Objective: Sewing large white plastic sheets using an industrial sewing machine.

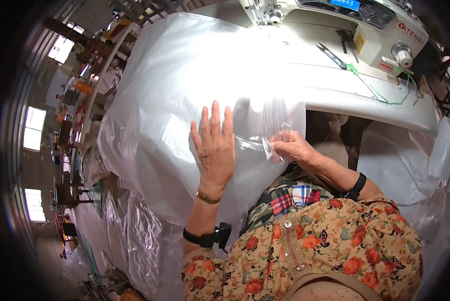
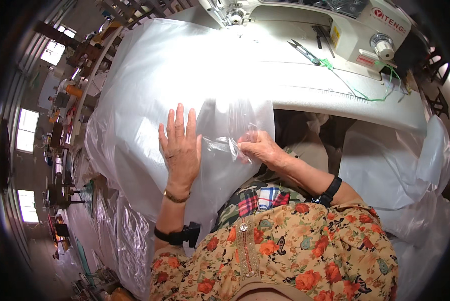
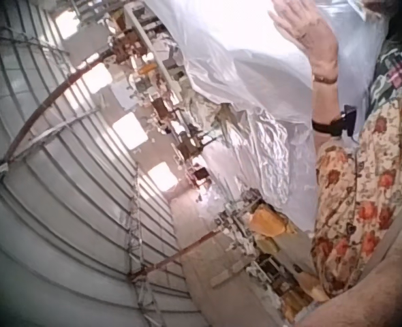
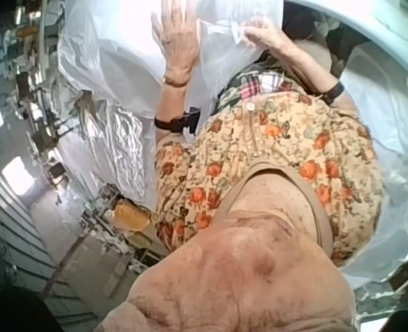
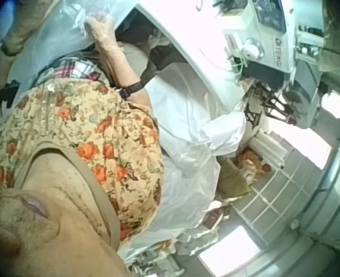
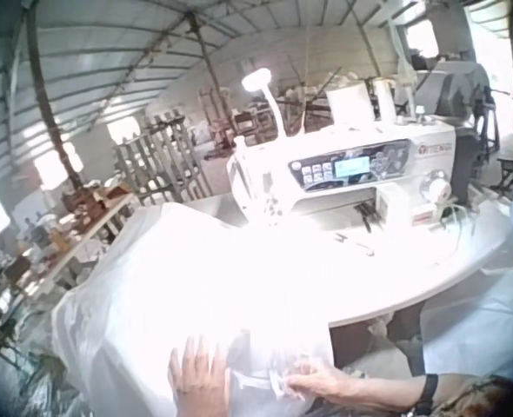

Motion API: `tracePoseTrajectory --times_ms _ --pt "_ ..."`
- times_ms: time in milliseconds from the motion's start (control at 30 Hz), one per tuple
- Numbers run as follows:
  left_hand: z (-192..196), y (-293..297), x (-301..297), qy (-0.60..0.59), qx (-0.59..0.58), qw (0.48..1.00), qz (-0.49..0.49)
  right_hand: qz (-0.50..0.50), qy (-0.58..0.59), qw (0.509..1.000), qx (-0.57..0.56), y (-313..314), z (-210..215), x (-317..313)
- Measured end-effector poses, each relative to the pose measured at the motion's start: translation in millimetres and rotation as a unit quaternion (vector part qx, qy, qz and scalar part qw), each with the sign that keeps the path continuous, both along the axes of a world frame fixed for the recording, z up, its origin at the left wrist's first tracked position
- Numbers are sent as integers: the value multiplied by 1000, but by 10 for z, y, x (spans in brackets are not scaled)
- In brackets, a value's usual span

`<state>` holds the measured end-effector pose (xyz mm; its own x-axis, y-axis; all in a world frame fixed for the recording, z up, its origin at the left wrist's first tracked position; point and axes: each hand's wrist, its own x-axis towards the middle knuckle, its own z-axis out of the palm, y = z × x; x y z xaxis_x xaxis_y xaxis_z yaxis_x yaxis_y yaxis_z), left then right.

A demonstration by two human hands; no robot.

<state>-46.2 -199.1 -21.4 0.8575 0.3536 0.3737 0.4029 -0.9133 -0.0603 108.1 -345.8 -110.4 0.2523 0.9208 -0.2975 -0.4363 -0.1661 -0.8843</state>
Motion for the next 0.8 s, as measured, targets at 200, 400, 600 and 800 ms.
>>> tracePoseTrajectory --times_ms 200,400,600,800 --pt "-262 196 -109 15 65 993 101 -36 28 998 33 64 -77 -70" --pt "-52 319 -534 -14 19 991 130 36 -14 999 26 42 -107 -34" --pt "200 696 -674 -129 -250 956 88 10 -133 991 -29 -16 -153 -22" --pt "348 1025 -703 -210 -473 848 115 9 -127 992 -22 -39 -178 -28"
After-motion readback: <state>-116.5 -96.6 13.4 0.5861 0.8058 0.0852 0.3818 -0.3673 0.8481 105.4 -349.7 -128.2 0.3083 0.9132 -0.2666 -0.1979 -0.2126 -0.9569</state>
